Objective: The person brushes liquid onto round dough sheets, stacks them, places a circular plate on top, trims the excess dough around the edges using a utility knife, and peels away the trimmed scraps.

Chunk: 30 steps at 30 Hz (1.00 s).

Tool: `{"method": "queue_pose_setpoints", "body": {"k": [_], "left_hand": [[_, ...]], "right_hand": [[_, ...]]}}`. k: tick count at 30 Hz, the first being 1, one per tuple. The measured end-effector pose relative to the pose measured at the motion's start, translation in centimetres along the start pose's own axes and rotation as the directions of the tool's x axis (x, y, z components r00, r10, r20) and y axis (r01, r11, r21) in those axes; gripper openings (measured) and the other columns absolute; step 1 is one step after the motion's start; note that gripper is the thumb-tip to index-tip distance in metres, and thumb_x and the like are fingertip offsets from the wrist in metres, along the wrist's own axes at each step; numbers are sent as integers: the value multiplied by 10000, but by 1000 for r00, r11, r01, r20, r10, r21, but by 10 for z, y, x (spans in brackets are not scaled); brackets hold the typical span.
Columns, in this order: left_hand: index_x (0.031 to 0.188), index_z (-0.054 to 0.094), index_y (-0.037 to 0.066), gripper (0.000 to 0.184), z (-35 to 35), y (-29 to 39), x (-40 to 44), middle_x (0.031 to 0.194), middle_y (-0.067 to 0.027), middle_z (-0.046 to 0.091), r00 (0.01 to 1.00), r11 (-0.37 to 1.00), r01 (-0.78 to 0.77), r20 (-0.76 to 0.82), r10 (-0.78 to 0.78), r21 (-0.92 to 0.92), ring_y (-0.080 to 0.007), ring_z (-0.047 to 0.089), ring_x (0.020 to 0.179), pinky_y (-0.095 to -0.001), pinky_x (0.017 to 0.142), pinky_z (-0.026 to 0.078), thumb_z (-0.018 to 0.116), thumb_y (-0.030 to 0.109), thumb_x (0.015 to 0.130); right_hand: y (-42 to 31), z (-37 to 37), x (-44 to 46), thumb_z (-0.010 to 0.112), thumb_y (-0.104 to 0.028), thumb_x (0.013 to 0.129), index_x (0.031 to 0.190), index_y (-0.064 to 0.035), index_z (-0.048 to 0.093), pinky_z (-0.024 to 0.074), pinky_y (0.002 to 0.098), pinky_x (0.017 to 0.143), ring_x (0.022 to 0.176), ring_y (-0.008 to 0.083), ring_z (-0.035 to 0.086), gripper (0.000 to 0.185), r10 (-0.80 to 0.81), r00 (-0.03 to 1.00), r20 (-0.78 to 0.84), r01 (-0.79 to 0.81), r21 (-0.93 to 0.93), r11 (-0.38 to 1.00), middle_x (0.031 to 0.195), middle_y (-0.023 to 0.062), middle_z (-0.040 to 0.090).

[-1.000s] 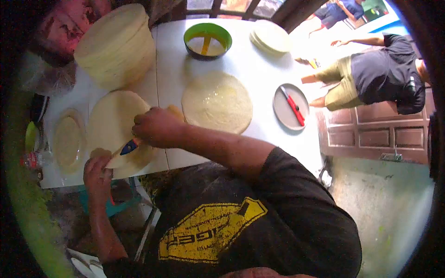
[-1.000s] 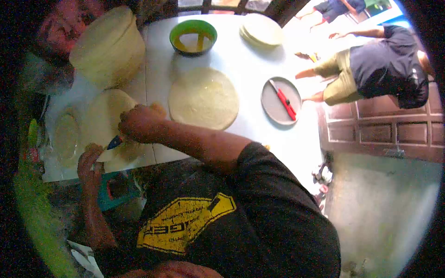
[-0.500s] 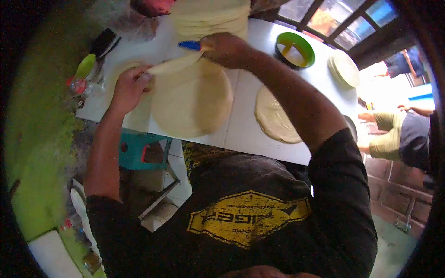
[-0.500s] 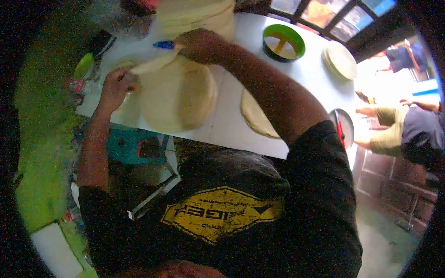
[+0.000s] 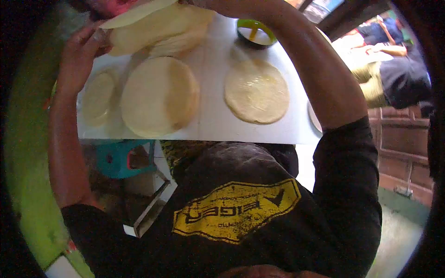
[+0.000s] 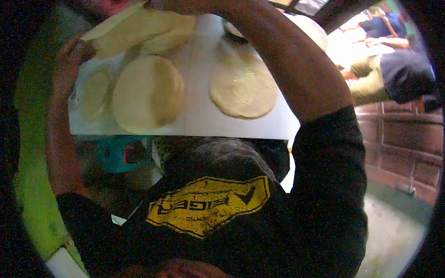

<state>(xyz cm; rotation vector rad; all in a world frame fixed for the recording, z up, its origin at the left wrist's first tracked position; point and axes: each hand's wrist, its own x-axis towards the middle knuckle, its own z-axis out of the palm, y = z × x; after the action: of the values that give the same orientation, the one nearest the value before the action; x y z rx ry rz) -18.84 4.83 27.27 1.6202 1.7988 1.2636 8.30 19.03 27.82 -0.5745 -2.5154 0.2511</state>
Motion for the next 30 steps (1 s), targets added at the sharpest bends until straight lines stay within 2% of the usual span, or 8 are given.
{"method": "queue_pose_setpoints", "body": {"k": [4, 7, 9, 13, 15, 17, 19, 30], "left_hand": [[1244, 591, -7, 373, 56, -22, 6, 1123, -107, 644, 975, 999, -1, 222, 11, -43, -200, 664, 957, -327, 849, 564, 572, 218, 947], [1185, 647, 14, 332, 121, -3, 10, 1046, -54, 681, 879, 958, 244, 451, -154, -148, -133, 641, 876, -277, 741, 554, 622, 223, 929], [1154, 660, 22, 348, 163, -19, 23, 997, -16, 681, 876, 969, 91, 482, 31, -228, -98, 615, 846, -275, 734, 531, 639, 281, 922], [1104, 668, 19, 319, 211, 9, 1, 986, -40, 692, 885, 994, -98, 454, 104, -38, -143, 645, 883, -297, 781, 529, 641, 267, 905], [1056, 681, 34, 255, 251, -28, -31, 1010, -106, 699, 756, 783, -620, 302, 581, 48, -247, 666, 932, -355, 830, 531, 643, 201, 867], [1095, 681, 77, 252, 267, -35, -68, 1117, -154, 670, 709, 769, -636, 443, 549, 66, -333, 630, 1059, -422, 969, 489, 618, 148, 862], [1085, 686, 81, 260, 298, -63, -114, 1119, -146, 668, 741, 854, -520, 509, 438, 23, -324, 618, 1103, -430, 984, 483, 645, 125, 832], [1005, 704, 78, 227, 285, -89, -145, 1004, -109, 686, 731, 832, -554, 463, 502, -28, -308, 636, 1078, -400, 900, 523, 712, 102, 780]], "right_hand": [[-2, -38, -52, 637, -358, 882, 1061, 26, 613, 492, 472, 815, 930, 398, 640, 424, 444, 860, 253, -391, -232, 891, 981, 255, 663], [69, -26, -100, 644, -362, 876, 1045, 30, 613, 491, 473, 817, 917, 392, 647, 428, 241, 945, 221, -222, -110, 969, 988, 250, 664], [87, -30, -118, 661, -352, 865, 1031, 32, 612, 492, 455, 803, 880, 386, 648, 422, 490, 839, 238, -480, -102, 871, 968, 249, 663], [95, -47, -185, 677, -255, 855, 1104, -64, 663, 512, 399, 798, 844, 315, 679, 315, 558, 819, 134, -545, -126, 829, 902, 188, 686], [77, -34, -227, 691, -210, 853, 1016, -52, 681, 509, 377, 758, 821, 302, 669, 227, 614, 777, 137, -576, -239, 782, 890, 175, 677], [70, -5, -275, 580, -239, 890, 966, -67, 671, 519, 460, 761, 849, 372, 649, 208, 595, 779, 197, -569, -175, 803, 911, 167, 672], [65, 35, -344, 624, -162, 840, 996, -87, 684, 521, 450, 774, 860, 362, 650, 183, 488, 860, 150, -483, -70, 873, 934, 147, 679], [29, 63, -362, 655, -92, 764, 938, -112, 666, 486, 407, 694, 782, 281, 651, 176, 355, 930, 99, -338, -157, 928, 885, 64, 677]]}}
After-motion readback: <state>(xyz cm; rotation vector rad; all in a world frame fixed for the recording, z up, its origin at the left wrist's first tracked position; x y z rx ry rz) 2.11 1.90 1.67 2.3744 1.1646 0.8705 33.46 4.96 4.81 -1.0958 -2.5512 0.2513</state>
